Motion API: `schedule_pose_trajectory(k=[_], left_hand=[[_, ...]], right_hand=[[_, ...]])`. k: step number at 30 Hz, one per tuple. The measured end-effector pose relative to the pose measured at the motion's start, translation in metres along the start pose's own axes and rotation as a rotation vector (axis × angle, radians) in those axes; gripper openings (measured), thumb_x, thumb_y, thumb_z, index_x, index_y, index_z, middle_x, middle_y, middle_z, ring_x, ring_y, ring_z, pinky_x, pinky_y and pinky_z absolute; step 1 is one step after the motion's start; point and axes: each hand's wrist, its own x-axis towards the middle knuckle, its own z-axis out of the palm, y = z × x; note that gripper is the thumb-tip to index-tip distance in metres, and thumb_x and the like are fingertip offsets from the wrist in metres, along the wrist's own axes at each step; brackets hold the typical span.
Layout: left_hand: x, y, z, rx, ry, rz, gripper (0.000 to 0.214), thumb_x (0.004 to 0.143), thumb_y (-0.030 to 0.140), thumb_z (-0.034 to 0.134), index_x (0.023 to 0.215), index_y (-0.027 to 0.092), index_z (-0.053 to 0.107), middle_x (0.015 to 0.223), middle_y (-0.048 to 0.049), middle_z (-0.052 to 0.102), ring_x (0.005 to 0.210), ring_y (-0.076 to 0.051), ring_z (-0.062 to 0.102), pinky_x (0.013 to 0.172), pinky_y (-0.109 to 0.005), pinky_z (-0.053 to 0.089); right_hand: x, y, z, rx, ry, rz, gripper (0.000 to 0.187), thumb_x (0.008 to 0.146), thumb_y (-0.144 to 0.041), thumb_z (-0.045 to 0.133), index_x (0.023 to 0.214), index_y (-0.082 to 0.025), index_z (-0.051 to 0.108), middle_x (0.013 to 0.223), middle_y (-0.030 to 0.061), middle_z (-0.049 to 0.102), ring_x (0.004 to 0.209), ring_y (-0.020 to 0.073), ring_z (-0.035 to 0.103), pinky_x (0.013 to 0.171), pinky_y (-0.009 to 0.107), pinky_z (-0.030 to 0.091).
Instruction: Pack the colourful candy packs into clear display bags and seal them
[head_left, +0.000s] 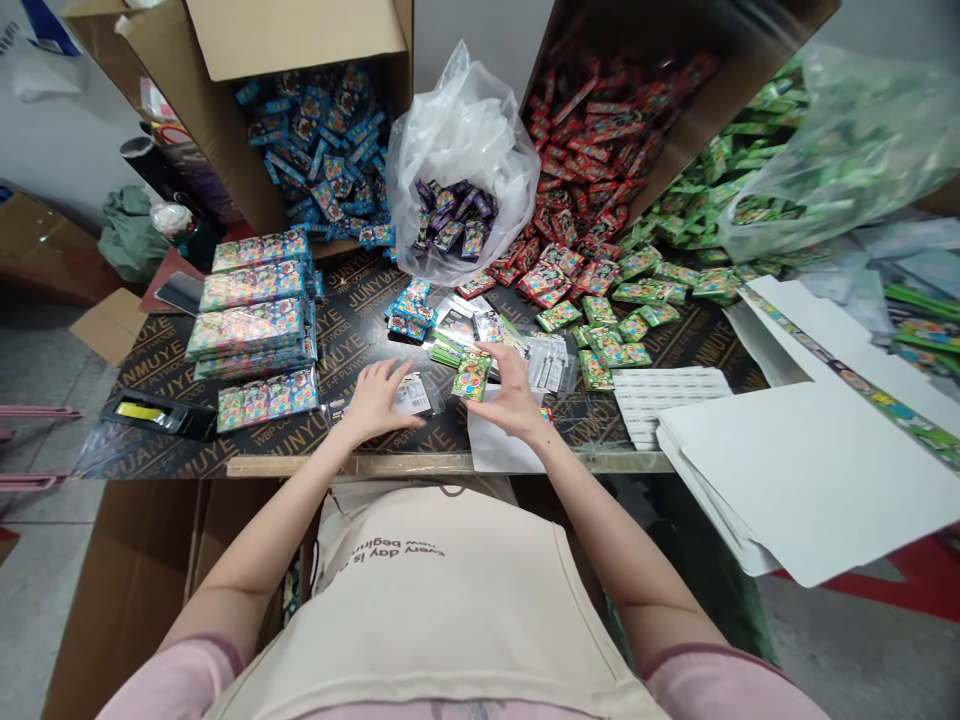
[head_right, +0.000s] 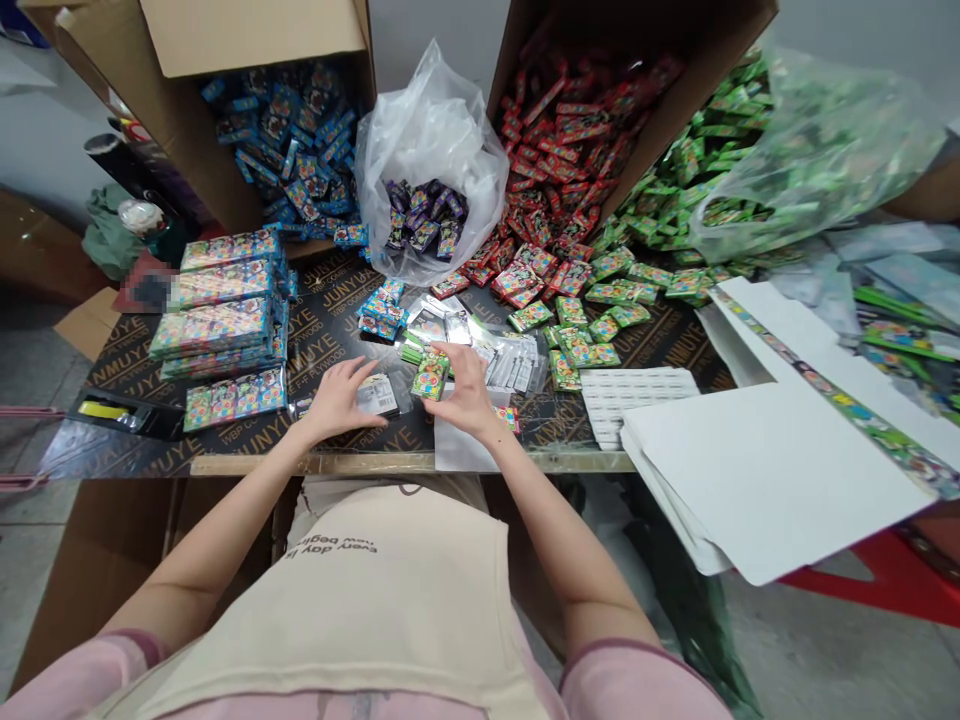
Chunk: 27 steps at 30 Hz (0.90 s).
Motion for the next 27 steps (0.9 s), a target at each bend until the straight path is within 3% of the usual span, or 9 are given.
schedule_pose_trajectory(k=[2,4,9,15,18,21,22,24,27], left_hand=[[-0.001,-0.014,-0.002,0.3,-0.095,0.064,0.101,0.048,0.034,0.087,0.14,0.019,0.046,0.123,-0.0152,0.059,0.119,-0.037,0.049,0.104,-0.051,0.033],[-0.002,-0.021,-0.002,0.418,-0.162,0.098,0.105,0.055,0.031,0.082,0.147,0.018,0.032,0.121,-0.0149,0.059,0.115,-0.035,0.052,0.102,-0.049,0.035],[-0.006,-0.021,-0.004,0.288,-0.131,0.191,0.116,0.058,0.032,0.08,0.152,0.017,0.013,0.128,-0.0155,0.056,0.118,-0.034,0.052,0.105,-0.049,0.034],[-0.008,-0.013,-0.013,0.074,-0.127,0.21,0.115,0.057,0.026,0.08,0.152,0.019,0.016,0.127,-0.0141,0.055,0.115,-0.032,0.054,0.099,-0.044,0.043],[-0.007,-0.006,-0.013,0.056,-0.029,0.199,0.113,0.056,0.029,0.081,0.152,0.021,0.02,0.124,-0.0127,0.054,0.114,-0.032,0.054,0.098,-0.045,0.043],[-0.003,0.002,-0.012,0.008,0.074,0.19,0.111,0.056,0.028,0.081,0.15,0.022,0.024,0.121,-0.011,0.054,0.113,-0.031,0.053,0.098,-0.045,0.043],[-0.001,0.004,-0.011,-0.03,0.128,0.176,0.11,0.055,0.028,0.082,0.15,0.023,0.027,0.121,-0.0104,0.054,0.113,-0.031,0.053,0.099,-0.045,0.043],[0.006,0.008,-0.009,-0.138,0.295,0.118,0.108,0.051,0.03,0.085,0.147,0.023,0.033,0.121,-0.0096,0.053,0.114,-0.03,0.052,0.101,-0.044,0.041],[0.019,0.011,-0.001,-0.432,0.523,0.002,0.086,0.053,0.037,0.086,0.131,0.02,0.053,0.116,-0.0086,0.058,0.11,-0.027,0.056,0.098,-0.04,0.043]], right_hand=[[-0.003,0.009,0.008,-0.062,-0.071,0.023,0.07,0.071,-0.032,0.067,0.136,-0.024,0.043,0.128,0.0117,0.056,0.119,0.0337,0.05,0.098,0.047,0.033],[-0.004,0.014,0.015,-0.104,-0.153,0.024,0.07,0.074,-0.034,0.068,0.138,-0.023,0.042,0.131,0.0126,0.055,0.121,0.0338,0.05,0.099,0.047,0.031],[-0.006,0.013,0.019,0.057,-0.302,-0.049,0.089,0.071,-0.053,0.075,0.145,-0.027,0.034,0.139,0.0123,0.052,0.127,0.0342,0.048,0.103,0.049,0.032],[0.009,0.002,0.007,0.406,-0.357,-0.062,0.106,0.062,-0.058,0.08,0.149,-0.03,0.026,0.146,0.0118,0.045,0.13,0.0308,0.049,0.109,0.048,0.034],[0.024,-0.006,0.002,0.383,-0.381,-0.107,0.106,0.063,-0.058,0.079,0.15,-0.031,0.025,0.15,0.011,0.041,0.134,0.0311,0.044,0.113,0.05,0.029],[0.034,-0.017,0.001,0.318,-0.411,-0.144,0.092,0.074,-0.059,0.071,0.15,-0.032,0.027,0.154,0.0081,0.036,0.142,0.0308,0.033,0.116,0.052,0.022],[0.035,-0.022,0.004,0.315,-0.384,-0.121,0.086,0.077,-0.059,0.066,0.15,-0.033,0.027,0.155,0.0072,0.034,0.144,0.0305,0.029,0.116,0.053,0.019],[0.037,-0.034,0.014,0.358,-0.209,0.005,0.079,0.082,-0.06,0.059,0.149,-0.033,0.027,0.156,0.0067,0.031,0.146,0.0295,0.024,0.117,0.054,0.016],[0.041,-0.051,0.037,0.612,0.154,0.301,0.077,0.083,-0.061,0.055,0.148,-0.033,0.026,0.152,0.0085,0.037,0.142,0.0273,0.033,0.111,0.05,0.031]])
